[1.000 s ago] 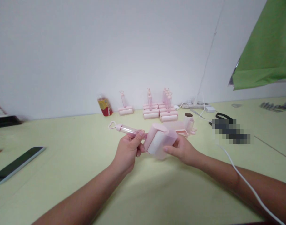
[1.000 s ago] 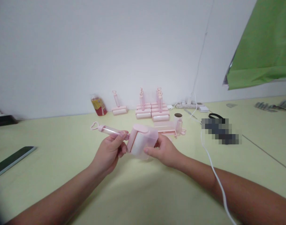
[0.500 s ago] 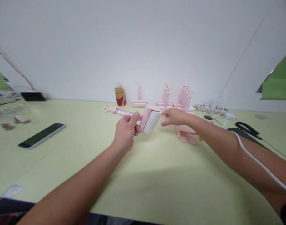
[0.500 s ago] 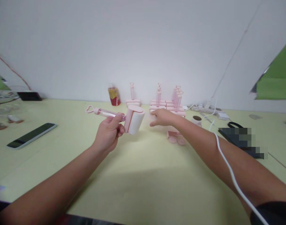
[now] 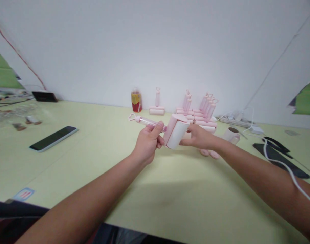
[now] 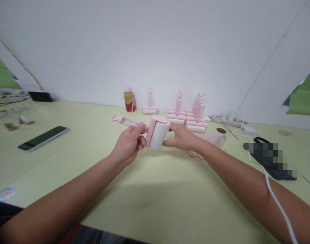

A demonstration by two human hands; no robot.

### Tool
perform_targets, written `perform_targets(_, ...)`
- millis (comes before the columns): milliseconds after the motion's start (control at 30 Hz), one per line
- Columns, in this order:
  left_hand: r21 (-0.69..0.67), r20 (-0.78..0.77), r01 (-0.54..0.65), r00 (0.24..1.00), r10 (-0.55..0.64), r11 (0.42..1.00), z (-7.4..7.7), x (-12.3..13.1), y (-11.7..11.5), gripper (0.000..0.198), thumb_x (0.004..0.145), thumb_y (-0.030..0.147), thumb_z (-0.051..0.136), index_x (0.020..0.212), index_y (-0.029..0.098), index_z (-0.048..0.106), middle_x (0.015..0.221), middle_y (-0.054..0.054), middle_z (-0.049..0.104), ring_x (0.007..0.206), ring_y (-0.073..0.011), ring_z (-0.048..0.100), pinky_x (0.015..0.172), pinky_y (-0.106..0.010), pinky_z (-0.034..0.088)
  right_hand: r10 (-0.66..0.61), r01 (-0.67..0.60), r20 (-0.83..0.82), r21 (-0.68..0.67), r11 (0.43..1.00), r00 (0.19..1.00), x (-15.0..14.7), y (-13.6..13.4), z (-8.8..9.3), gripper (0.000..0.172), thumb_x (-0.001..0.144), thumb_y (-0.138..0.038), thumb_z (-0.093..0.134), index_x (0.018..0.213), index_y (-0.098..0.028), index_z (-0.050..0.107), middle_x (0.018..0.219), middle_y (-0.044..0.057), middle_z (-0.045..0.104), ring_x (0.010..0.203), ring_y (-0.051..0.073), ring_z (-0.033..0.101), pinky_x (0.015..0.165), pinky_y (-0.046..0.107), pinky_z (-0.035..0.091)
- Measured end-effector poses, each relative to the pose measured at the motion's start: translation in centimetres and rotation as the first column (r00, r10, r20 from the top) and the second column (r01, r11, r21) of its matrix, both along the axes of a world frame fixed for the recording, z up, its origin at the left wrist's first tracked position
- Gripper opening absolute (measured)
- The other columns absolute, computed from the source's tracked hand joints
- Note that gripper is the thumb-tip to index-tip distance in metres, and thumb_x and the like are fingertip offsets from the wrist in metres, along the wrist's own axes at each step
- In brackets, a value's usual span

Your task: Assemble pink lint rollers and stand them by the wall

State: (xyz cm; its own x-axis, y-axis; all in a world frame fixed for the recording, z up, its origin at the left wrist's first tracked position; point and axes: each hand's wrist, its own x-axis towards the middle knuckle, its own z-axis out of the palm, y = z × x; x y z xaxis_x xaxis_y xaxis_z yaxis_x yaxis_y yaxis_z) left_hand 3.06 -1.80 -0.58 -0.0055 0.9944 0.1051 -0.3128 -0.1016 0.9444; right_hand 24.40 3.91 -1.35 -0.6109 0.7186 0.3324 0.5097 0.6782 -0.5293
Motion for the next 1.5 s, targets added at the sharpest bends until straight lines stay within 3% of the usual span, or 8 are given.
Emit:
perform_targets(233,-0.100,0.186,0.264,0.952,-0.243,0.959,-0.3,2.4,-2.2,0.047,0.076,0.055,0.074,0.085,0.013,0.057,0.064,0.002,0.058,0.042,-0.0027,0.047,0.037,-0.013,0.035,-0.021,-0.329,-0.628,-0.436,0.838,0.778,0.9,-7.5,-2.5,0.054,0.082,-0.042,0.069,0.129,-0.020,0.052,0.114,0.009,0.065,0.100,0.024,0.062,0.082,0.038,0.053)
perform_targets(433,-0.213,-0.075,0.310,0.940,-0.332,0.927,-1.5,4.0,-3.8,0.042,0.080,0.053,0.068,0.093,0.015,0.055,0.075,-0.001,0.059,0.052,-0.0082,0.057,0.046,-0.021,0.051,-0.370,-0.047,-0.601,-0.564,0.825,0.708,1.8,-9.8,-5.2,0.040,0.075,-0.042,0.077,0.099,-0.015,0.060,0.083,0.004,0.065,0.067,0.016,0.059,0.058,0.027,0.050)
perform_targets(533,-0.342,-0.398,0.484,0.701,-0.591,0.805,-1.3,3.3,-4.4,0.042,0.078,0.055,0.069,0.087,0.015,0.058,0.072,-0.002,0.059,0.051,-0.0111,0.058,0.040,-0.022,0.047,-0.476,-0.034,-0.615,-0.633,0.773,0.629,2.4,-9.5,-6.2,0.036,0.080,-0.046,0.071,0.097,-0.016,0.059,0.075,0.001,0.062,0.059,0.015,0.056,0.052,0.026,0.047)
perform_targets(633,-0.293,-0.578,0.548,0.551,-0.602,0.783,-0.3,2.5,-4.9,0.037,0.081,0.052,0.066,0.086,0.016,0.061,0.063,0.002,0.054,0.052,-0.0113,0.056,0.041,-0.020,0.044,-0.529,-0.039,-0.613,-0.674,0.737,0.587,2.8,-9.4,-6.4,0.032,0.084,-0.048,0.064,0.092,-0.017,0.057,0.064,-0.002,0.056,0.051,0.014,0.051,0.044,0.024,0.041)
perform_targets(933,0.122,-0.666,0.331,0.726,-0.170,0.936,0.1,2.0,-3.6,0.025,0.085,0.040,0.065,0.088,0.016,0.060,0.071,0.002,0.057,0.060,-0.0092,0.052,0.054,-0.020,0.041,-0.155,-0.309,-0.485,-0.739,0.598,0.861,3.0,-10.2,-5.3,0.035,0.079,-0.042,0.068,0.097,-0.013,0.061,0.073,-0.001,0.055,0.057,0.010,0.045,0.049,0.020,0.035)
perform_targets(1167,-0.169,-0.534,0.459,0.701,-0.472,0.872,-3.1,3.2,-3.4,0.034,0.079,0.045,0.070,0.090,0.019,0.050,0.058,0.006,0.051,0.047,-0.0102,0.049,0.043,-0.020,0.036,0.034,-0.265,-0.289,-0.817,0.512,0.957,4.5,-9.4,-4.4,0.039,0.081,-0.047,0.065,0.105,-0.016,0.064,0.074,0.000,0.058,0.057,0.011,0.048,0.048,0.020,0.036)
perform_targets(1300,-0.218,-0.479,0.445,0.726,-0.492,0.869,-3.9,3.4,-2.8,0.037,0.074,0.043,0.075,0.085,0.018,0.050,0.059,0.005,0.053,0.046,-0.0096,0.049,0.042,-0.020,0.036,0.045,-0.194,-0.206,-0.799,0.569,0.978,5.3,-9.0,-4.2,0.038,0.086,-0.049,0.060,0.109,-0.019,0.063,0.070,-0.002,0.057,0.053,0.011,0.047,0.046,0.020,0.037)
perform_targets(1500,-0.190,-0.414,0.391,0.799,-0.435,0.900,-5.1,3.9,-2.3,0.036,0.074,0.043,0.075,0.074,0.017,0.049,0.054,0.007,0.046,0.045,-0.0063,0.039,0.043,-0.020,0.027,0.046,-0.106,-0.117,-0.582,0.806,0.992,5.5,-8.9,-3.8,0.036,0.091,-0.049,0.055,0.097,-0.016,0.067,0.079,0.001,0.061,0.066,0.014,0.052,0.056,0.023,0.040)
